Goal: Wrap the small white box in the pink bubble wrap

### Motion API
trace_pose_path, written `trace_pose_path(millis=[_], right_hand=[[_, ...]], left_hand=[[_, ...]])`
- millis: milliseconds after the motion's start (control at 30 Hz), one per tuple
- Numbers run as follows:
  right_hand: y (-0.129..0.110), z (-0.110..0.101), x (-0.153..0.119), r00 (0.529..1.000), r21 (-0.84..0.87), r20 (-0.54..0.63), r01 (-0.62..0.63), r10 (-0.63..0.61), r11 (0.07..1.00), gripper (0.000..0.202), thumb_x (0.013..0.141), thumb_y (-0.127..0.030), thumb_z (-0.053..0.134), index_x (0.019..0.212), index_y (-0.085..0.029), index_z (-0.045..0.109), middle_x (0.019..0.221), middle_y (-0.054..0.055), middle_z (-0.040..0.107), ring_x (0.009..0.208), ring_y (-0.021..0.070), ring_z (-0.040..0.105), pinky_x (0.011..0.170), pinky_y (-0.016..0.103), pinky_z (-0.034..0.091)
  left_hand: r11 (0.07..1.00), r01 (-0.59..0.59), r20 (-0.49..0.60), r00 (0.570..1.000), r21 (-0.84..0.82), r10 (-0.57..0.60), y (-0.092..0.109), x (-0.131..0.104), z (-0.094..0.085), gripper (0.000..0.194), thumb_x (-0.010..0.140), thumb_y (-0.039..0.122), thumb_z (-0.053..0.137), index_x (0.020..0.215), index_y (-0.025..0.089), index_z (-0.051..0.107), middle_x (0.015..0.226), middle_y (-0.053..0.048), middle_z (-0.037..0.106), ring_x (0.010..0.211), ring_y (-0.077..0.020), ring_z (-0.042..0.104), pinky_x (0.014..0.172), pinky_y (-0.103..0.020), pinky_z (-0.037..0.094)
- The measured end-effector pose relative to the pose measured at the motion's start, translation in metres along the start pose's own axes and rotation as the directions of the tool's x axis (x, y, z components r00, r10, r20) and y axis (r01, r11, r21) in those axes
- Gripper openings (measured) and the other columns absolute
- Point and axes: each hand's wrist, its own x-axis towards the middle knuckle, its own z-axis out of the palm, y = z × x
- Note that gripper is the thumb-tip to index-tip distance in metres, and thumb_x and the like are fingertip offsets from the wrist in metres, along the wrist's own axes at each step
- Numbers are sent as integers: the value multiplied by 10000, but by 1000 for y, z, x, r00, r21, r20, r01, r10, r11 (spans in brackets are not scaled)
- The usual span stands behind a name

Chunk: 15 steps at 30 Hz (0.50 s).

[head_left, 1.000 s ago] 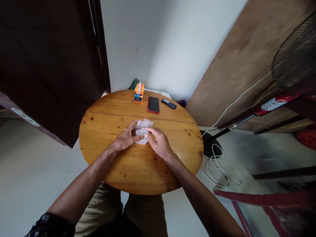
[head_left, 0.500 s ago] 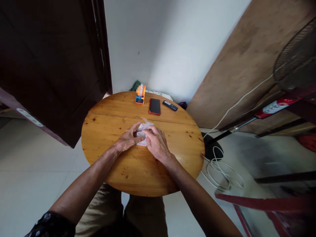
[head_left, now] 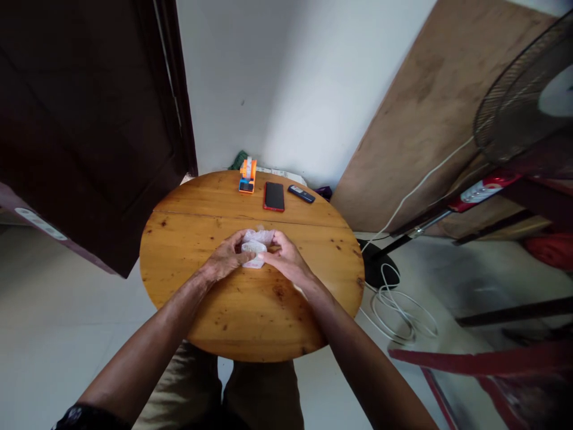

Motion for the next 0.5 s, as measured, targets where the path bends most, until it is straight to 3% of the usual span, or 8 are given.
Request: trace_pose_path(millis=[100,300,500], right_hand=[[1,4,4,1000,44,8,-28,27,999,526,688,-307,739,1178,-204,581,1041,44,713,862,173,658,746,290,520],[-2,1,1,998,22,55,-3,2,1000,290,733,-388,697,943,-194,656,801,-16,674,698,139,593,622,240,446],[-5,6,-1,999,35,-25,-27,28,999,307,727,-352,697,990,-199,655,837,-3,689,736,158,610,660,268,475]], left_hand=[[1000,-6,-8,1000,-4,6,1,-1,1,656,669,341,824,1245,146,576,1224,-108,681,1070,-240,653,937,-347,496],[1000,27,-2,1000,-15,-28,5,-3,4,561,665,367,843,1145,153,646,1110,-75,717,962,-205,666,866,-316,508],[994,105,-4,994,25,-105,12,-6,6,545,674,425,840,1116,145,686,1052,-65,735,895,-198,676,809,-295,504]])
